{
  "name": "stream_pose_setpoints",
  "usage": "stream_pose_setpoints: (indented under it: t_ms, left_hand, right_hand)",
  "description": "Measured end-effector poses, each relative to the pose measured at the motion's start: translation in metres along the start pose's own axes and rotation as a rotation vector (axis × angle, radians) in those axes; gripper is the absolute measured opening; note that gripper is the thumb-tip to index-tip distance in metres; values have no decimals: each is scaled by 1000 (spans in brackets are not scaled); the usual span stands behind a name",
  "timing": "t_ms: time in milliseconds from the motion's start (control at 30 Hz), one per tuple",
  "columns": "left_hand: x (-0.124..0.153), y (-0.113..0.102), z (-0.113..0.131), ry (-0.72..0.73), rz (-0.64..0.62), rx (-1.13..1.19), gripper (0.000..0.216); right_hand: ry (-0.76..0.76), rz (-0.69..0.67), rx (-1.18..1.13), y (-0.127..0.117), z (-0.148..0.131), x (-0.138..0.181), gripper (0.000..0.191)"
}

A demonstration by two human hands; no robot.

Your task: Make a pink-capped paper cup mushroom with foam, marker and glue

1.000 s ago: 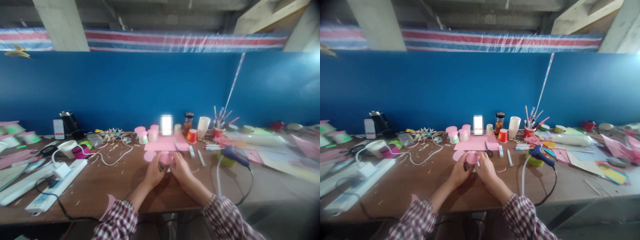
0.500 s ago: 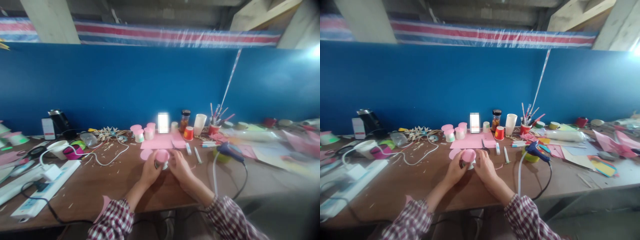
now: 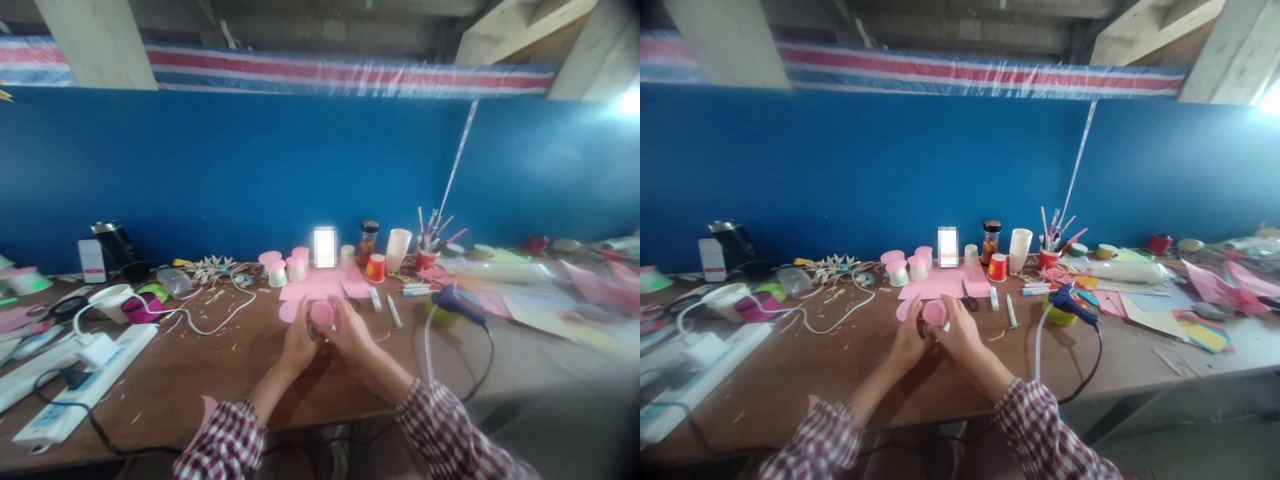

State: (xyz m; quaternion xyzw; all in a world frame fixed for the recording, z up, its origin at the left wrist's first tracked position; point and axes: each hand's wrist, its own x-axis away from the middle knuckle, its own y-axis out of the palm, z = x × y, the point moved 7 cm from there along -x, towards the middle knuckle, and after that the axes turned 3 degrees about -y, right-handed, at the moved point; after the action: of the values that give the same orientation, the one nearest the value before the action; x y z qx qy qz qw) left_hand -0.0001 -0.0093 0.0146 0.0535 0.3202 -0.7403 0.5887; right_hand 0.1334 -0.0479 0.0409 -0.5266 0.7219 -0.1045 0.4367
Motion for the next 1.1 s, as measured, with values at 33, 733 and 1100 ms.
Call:
stream_pose_setpoints:
  t_ms: [33,733,1100]
  left_hand:
    - [0,0,0,0,6,11,81]
    - [-2,8,0,-71,-66,4,54]
    - [8,5,7,4,-2,-65,55]
  right_hand:
    - [2,9,-7,1,0,-1,60]
    - [249,132,-270,5,49,-20,46]
    - [197,64,-40,-2,56,-55,44]
